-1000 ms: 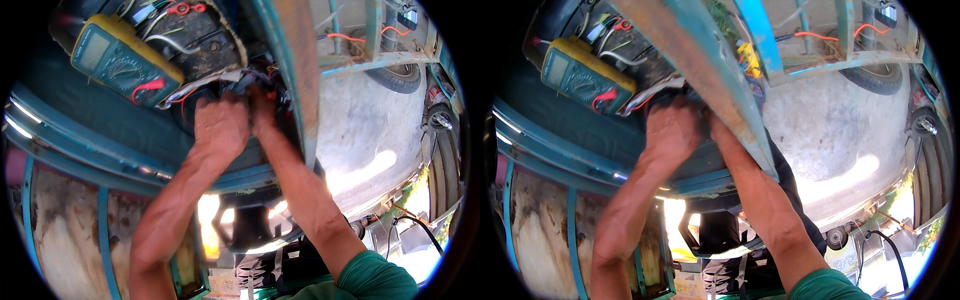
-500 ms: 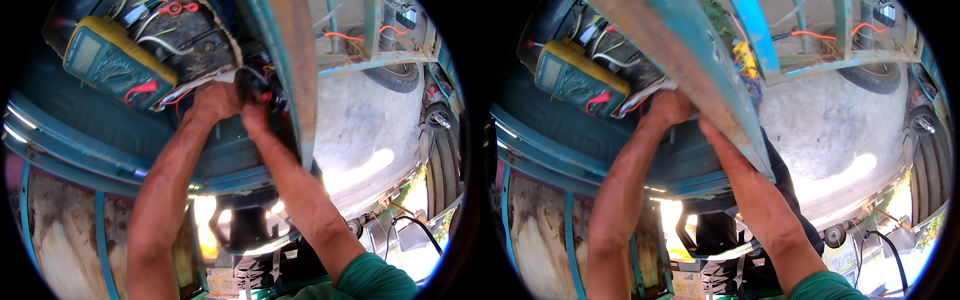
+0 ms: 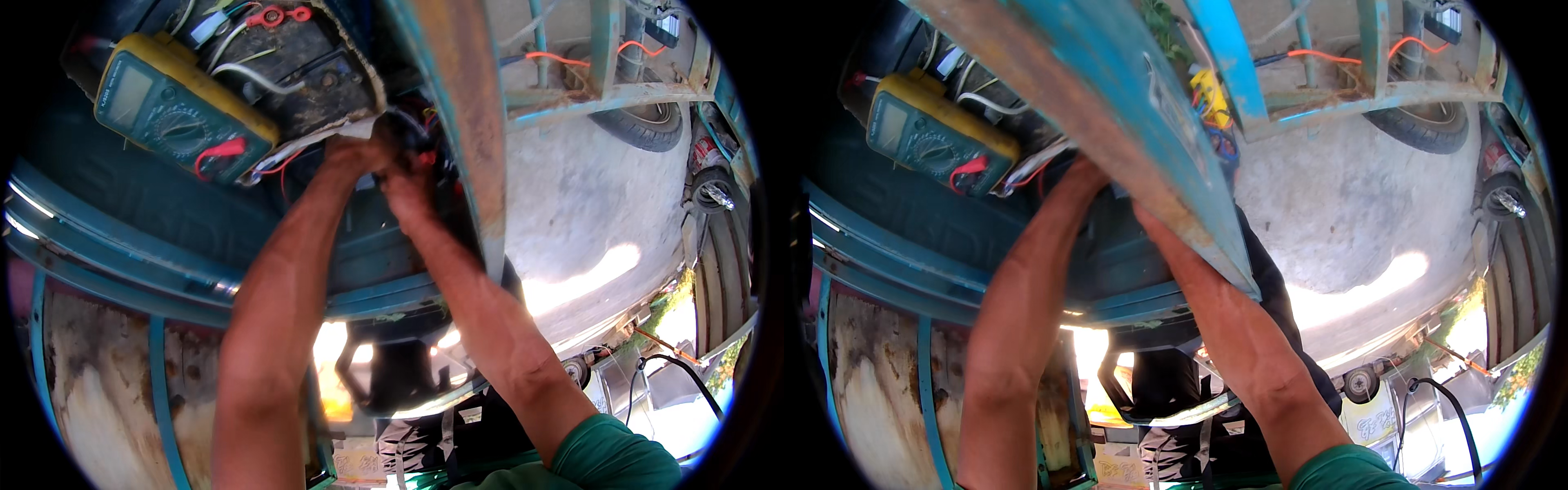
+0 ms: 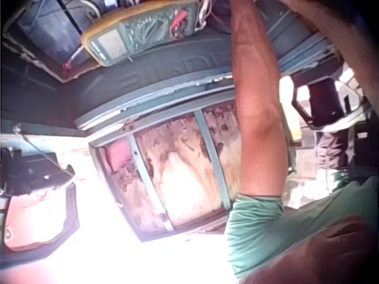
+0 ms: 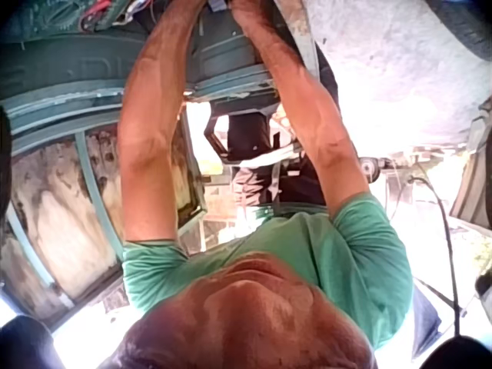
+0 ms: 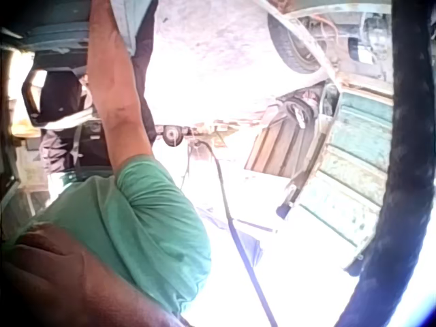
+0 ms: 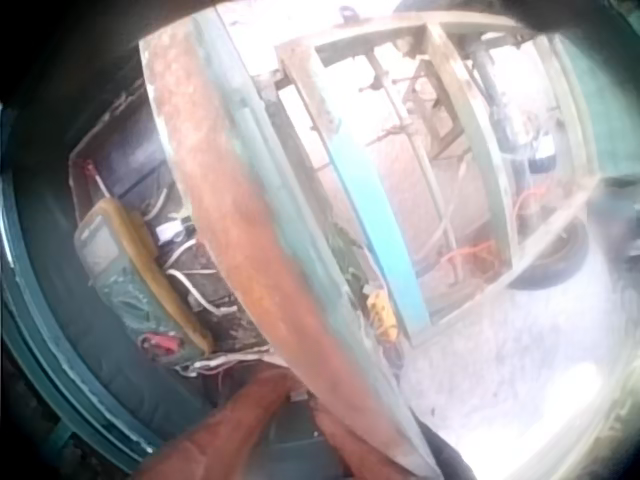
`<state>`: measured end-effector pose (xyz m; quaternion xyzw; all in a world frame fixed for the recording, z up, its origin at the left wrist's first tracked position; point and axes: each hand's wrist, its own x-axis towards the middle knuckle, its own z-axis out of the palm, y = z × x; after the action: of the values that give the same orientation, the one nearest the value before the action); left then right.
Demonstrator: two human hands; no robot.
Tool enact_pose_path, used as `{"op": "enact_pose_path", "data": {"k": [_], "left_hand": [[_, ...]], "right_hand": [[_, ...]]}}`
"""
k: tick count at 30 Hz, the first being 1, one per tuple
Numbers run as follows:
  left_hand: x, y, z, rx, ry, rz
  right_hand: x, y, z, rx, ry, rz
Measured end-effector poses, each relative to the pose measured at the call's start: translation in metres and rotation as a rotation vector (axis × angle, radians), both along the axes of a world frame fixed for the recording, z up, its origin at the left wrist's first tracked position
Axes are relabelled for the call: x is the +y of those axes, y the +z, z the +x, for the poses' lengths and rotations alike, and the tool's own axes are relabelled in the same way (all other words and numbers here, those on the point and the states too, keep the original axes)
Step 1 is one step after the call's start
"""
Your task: The person works on the electrical system of a vehicle, using a multimeter to test connections and a screwdriver to manipulate wires and components. The person is seen stripping wire insulation and adjusting connections within the engine bay.
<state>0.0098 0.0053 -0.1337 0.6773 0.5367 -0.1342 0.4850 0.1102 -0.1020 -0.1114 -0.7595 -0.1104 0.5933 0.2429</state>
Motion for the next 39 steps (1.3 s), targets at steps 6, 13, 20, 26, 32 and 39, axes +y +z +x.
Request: {"op": "enact_pose_path", "data": {"k": [6,13,20,26,32,39], "left_hand": [[-0.024,-0.044,-0.013,-0.112,0.001,0.114],[0.013,0.03,0.009,0.098,0.056,-0.168],[0.021,0.13,-0.01,0.078,-0.042,-0.125],[-0.008,0.162,-0.012,0.009,0.193,0.256],[-0.006,0.165,-0.013,0.073,0.225,0.194],[-0.012,0.151,-0.018,0.08,0.212,0.159]], "right_hand": [[0.008,0.012,-0.004,0.093,-0.102,-0.03],[-0.029,-0.022,0.007,0.185,-0.088,0.109],[0.01,0.021,-0.007,0.432,-0.566,-0.022],[0.021,0.021,-0.009,0.502,-0.617,-0.011],[0.021,0.009,-0.001,0.646,-0.698,-0.091],[0.02,0.007,-0.01,0.637,-0.77,-0.086]]}}
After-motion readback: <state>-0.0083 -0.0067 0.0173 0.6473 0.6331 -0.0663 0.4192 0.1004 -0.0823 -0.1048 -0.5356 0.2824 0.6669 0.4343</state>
